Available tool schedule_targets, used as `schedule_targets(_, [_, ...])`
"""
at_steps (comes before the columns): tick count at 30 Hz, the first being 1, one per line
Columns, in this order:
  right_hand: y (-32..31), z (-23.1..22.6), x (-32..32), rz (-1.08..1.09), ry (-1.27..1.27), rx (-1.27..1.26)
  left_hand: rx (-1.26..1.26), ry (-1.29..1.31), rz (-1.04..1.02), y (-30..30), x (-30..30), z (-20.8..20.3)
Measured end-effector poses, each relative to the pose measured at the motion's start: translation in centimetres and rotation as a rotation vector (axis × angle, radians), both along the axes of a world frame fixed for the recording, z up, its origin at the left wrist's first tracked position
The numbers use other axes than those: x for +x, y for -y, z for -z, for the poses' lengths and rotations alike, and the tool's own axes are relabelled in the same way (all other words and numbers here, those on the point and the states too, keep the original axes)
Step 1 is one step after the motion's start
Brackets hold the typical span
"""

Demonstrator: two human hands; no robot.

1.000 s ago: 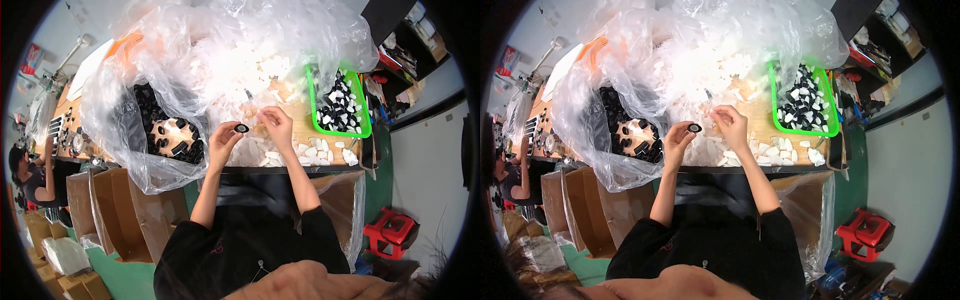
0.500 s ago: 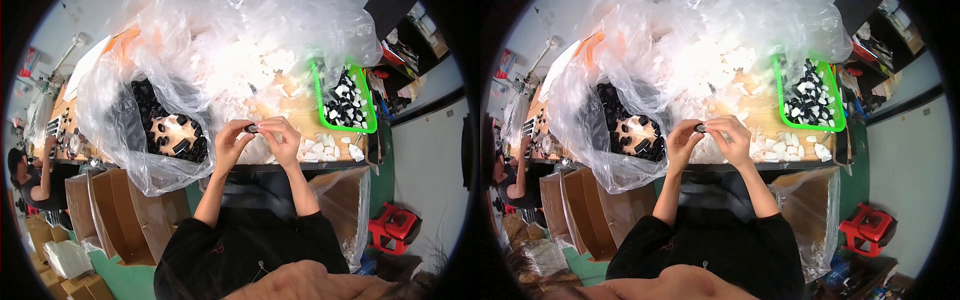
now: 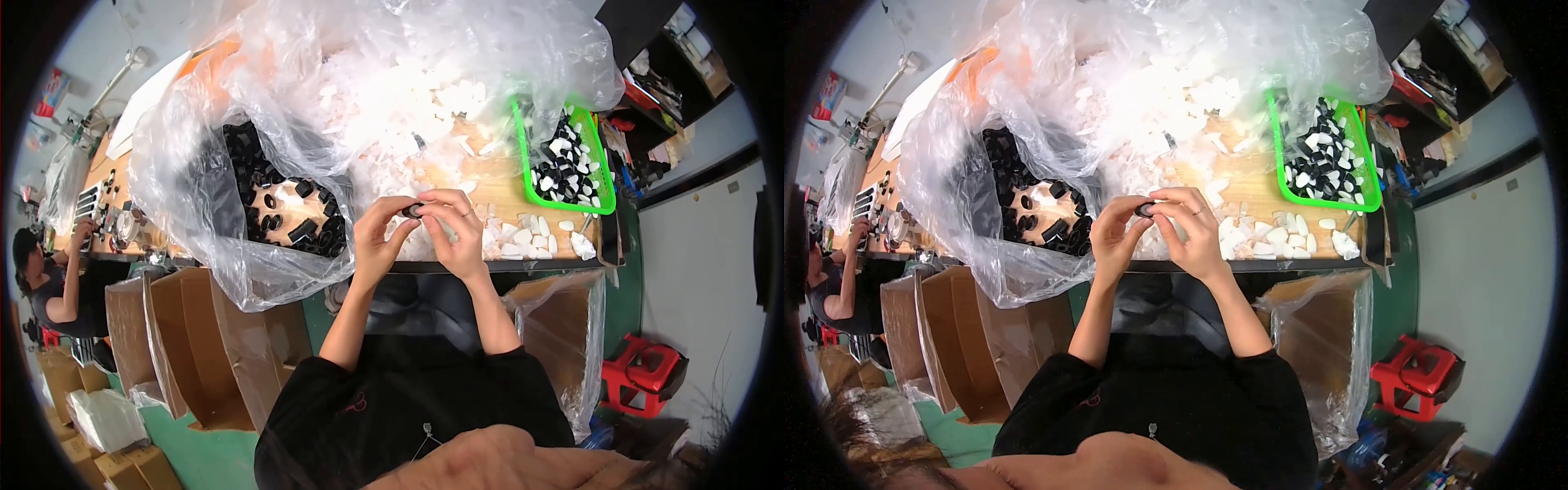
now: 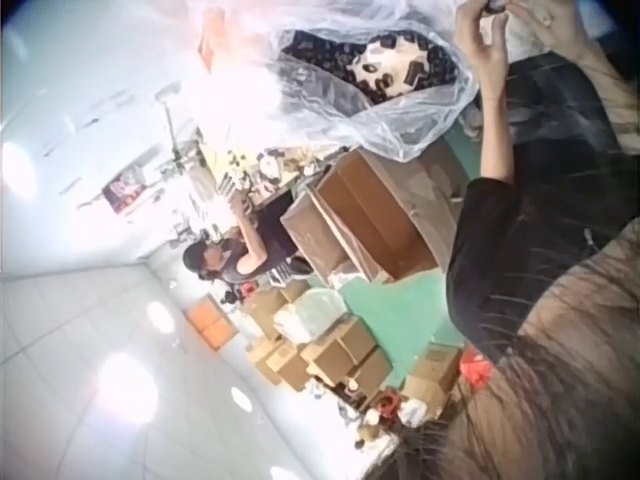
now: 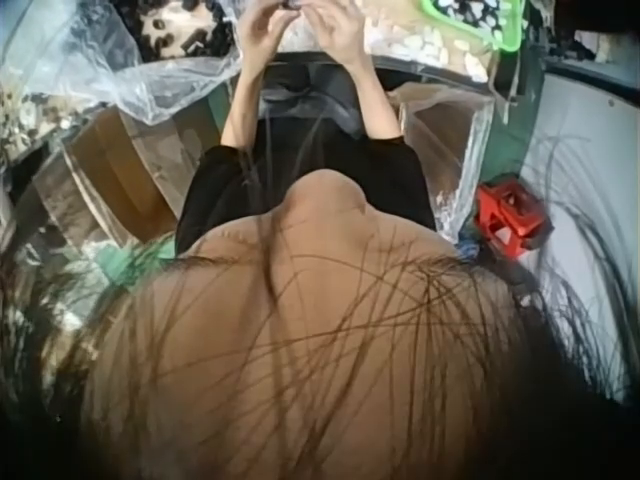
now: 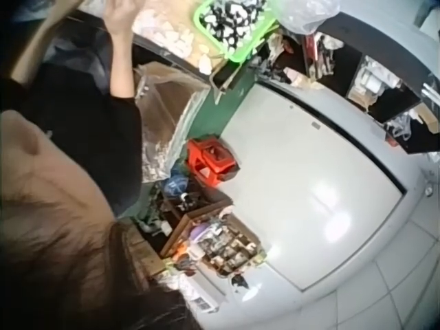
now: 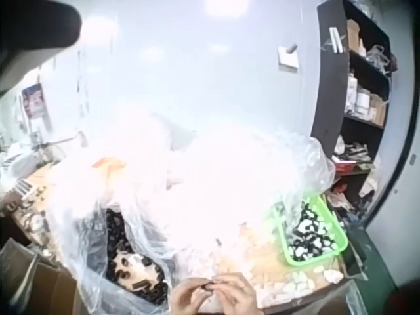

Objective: Assembling small black plastic circular components at a manufacturing workstation.

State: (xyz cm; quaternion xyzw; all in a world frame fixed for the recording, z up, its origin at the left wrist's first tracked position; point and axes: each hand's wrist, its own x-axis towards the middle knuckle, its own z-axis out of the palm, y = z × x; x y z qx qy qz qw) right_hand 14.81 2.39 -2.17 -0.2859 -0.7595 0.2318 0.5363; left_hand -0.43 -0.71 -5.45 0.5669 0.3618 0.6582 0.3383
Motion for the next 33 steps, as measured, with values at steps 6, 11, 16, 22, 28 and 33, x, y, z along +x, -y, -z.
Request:
schedule_targets(6, [0.0,0.1,0.3,-0.038,0.081,0.009,0.004,-0.052,-0.076,-0.1,-0.5,0.6])
schedule_targets(11, [-2.8,2.3,5.5,0.101,-0.352,-0.451,-0.089,0.008,-0.128,-0.2,-1.1,2.5])
schedule_targets(16, [-3.1,5.7,7.0,0.240,0.265,-0.430,-0.138,-0.005,-0.154,0.6,-1.1,4.9])
schedule_targets(22, [-3.4,6.5,5.4,0.226,0.458,-0.178,-0.131,-0.149,-0.211,0.9,-1.1,5.2])
schedule_targets(28, [-3.2,6.1,3.5,-0.011,0.429,-0.184,-0.113,-0.213,-0.222,0.9,-1.5,5.1])
schedule_targets(33, [-4.6,6.7,3.3,0.408,0.212,-0.121,-0.121,-0.173,-0.191,0.6,-1.3,4.8])
